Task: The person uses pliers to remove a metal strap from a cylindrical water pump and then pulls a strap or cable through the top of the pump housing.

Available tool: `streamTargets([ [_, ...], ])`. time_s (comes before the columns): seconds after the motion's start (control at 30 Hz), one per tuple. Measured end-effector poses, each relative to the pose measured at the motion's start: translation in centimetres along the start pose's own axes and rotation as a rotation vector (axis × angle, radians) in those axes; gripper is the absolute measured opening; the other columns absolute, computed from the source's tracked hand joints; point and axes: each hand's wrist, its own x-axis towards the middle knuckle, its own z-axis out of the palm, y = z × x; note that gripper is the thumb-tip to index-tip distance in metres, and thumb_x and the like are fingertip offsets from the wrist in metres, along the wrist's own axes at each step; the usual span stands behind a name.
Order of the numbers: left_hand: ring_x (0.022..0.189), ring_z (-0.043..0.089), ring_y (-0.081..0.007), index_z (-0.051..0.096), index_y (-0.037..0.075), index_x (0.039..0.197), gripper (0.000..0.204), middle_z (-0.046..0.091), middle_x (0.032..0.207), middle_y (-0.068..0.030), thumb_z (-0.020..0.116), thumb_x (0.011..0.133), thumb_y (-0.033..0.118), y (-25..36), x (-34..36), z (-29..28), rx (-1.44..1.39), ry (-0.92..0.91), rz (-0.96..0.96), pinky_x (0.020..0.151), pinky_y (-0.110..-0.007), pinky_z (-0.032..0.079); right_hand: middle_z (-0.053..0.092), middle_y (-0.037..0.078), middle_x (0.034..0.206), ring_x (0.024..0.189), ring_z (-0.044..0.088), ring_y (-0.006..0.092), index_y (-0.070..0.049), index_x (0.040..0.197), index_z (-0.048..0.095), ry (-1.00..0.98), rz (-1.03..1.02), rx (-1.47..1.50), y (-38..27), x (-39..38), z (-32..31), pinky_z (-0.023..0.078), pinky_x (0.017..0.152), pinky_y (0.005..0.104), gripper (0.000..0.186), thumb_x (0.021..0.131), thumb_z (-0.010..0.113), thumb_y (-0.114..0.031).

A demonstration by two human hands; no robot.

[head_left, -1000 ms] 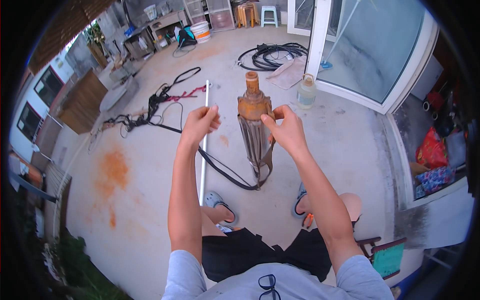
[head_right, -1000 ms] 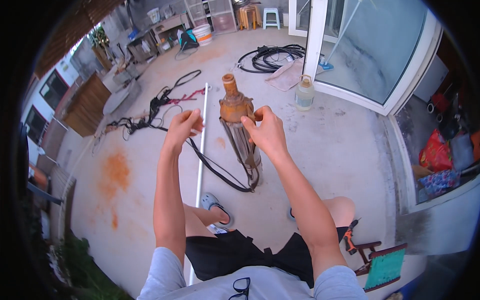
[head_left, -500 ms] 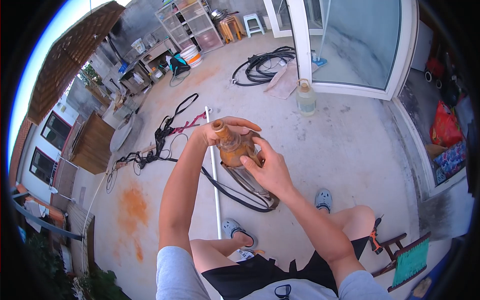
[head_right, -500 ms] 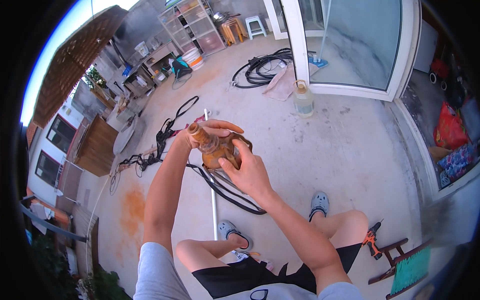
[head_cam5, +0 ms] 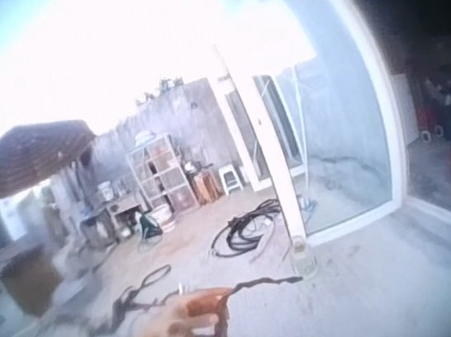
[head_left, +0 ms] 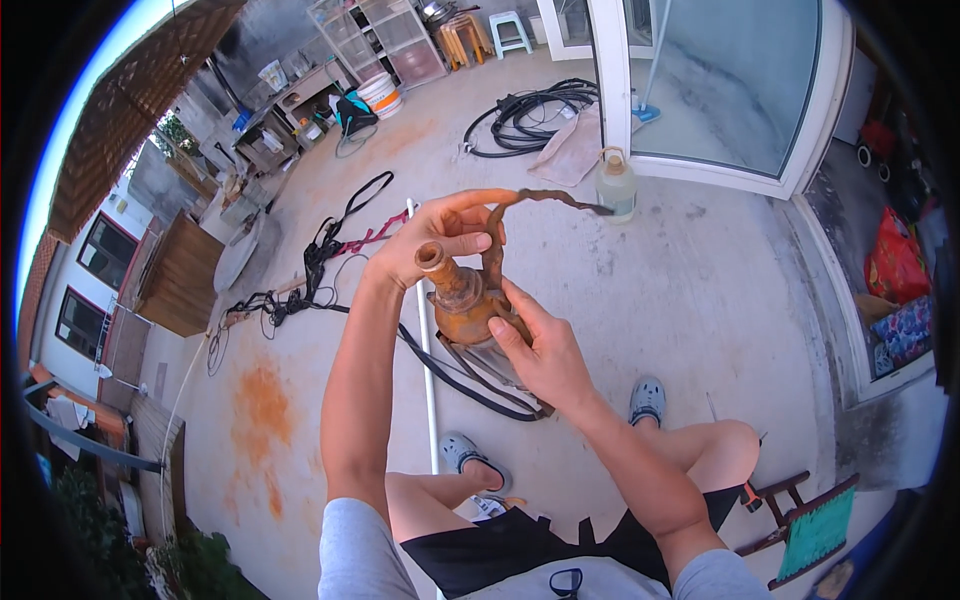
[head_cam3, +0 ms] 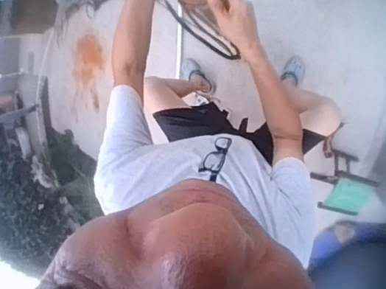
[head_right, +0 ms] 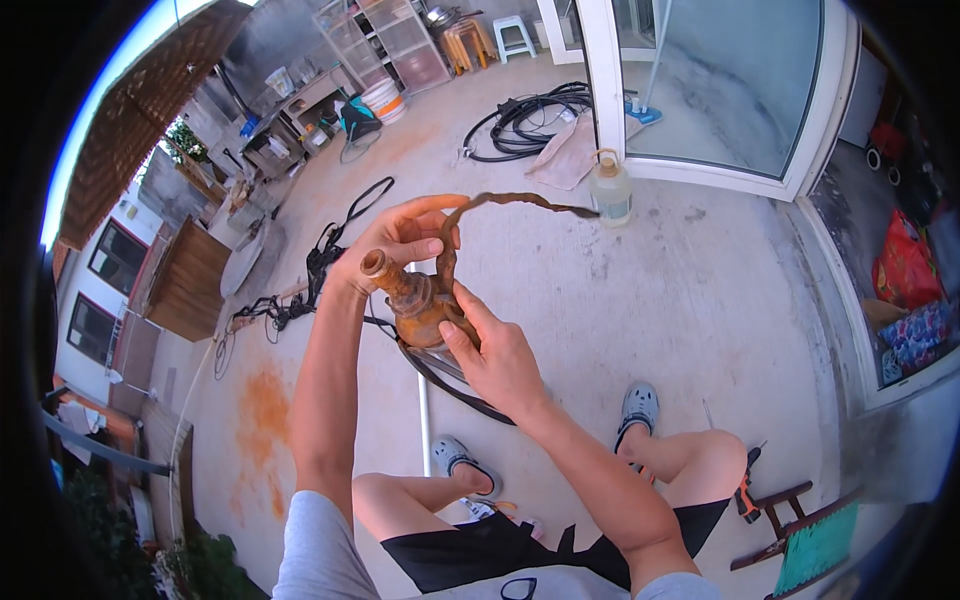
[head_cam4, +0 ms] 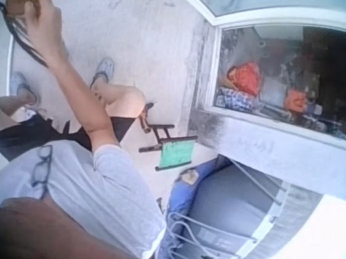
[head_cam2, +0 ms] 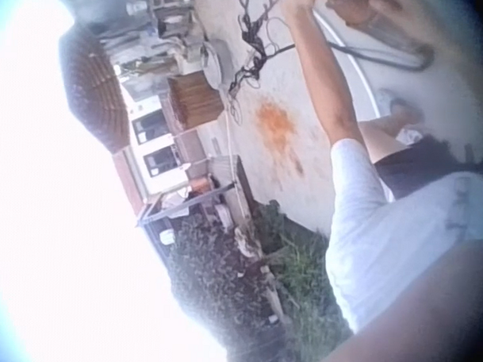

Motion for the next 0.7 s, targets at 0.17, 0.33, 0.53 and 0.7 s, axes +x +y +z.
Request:
streamTargets([
  [0.17, 0.100, 0.064, -0.0220, 0.055, 0.003, 0.135, 0.048, 0.066, 0.105, -0.0155, 0.065, 0.089, 0.012, -2.9, 0.4, 0.5, -0.286, -0.235, -0.033, 0.088, -0.035, 0.053, 0.064, 0.023, 0.074, 0.067, 0.066, 0.0389, 0.001, 0.141, 0.043, -0.070, 0.114, -0.119, -1.0, -0.1, -0.5, 0.050, 0.061, 0.0419, 0.049, 0.102, 0.050, -0.027],
  [0.33, 0.095, 0.067, -0.0228, 0.057, 0.001, 0.130, 0.043, 0.067, 0.105, -0.0173, 0.064, 0.089, 0.011, -5.6, 0.7, -1.1, -0.405, -0.313, 0.078, 0.085, -0.036, 0.055, 0.061, 0.022, 0.066, 0.062, 0.063, 0.0397, 0.002, 0.141, 0.043, -0.054, 0.083, -0.255, -1.5, -0.1, -0.1, 0.047, 0.058, 0.0455, 0.050, 0.103, 0.047, -0.029],
  [0.53, 0.086, 0.068, -0.0210, 0.062, -0.001, 0.123, 0.045, 0.070, 0.099, -0.0143, 0.074, 0.083, 0.013, -6.2, 1.4, -2.0, -0.298, -0.293, 0.068, 0.082, -0.033, 0.056, 0.061, 0.022, 0.067, 0.064, 0.063, 0.0397, 0.003, 0.137, 0.047, 0.000, 0.102, -0.187, -2.0, -0.2, 0.2, 0.048, 0.060, 0.0449, 0.046, 0.101, 0.048, -0.026],
  [0.7, 0.077, 0.070, -0.0187, 0.067, 0.000, 0.104, 0.029, 0.071, 0.083, -0.0104, 0.079, 0.079, 0.011, -6.5, 2.1, -1.1, -0.311, -0.210, 0.069, 0.073, -0.032, 0.057, 0.063, 0.021, 0.070, 0.064, 0.064, 0.0389, 0.005, 0.128, 0.054, 0.125, -0.002, -0.236, -1.6, -0.1, 0.5, 0.049, 0.061, 0.0426, 0.039, 0.098, 0.055, -0.020],
])
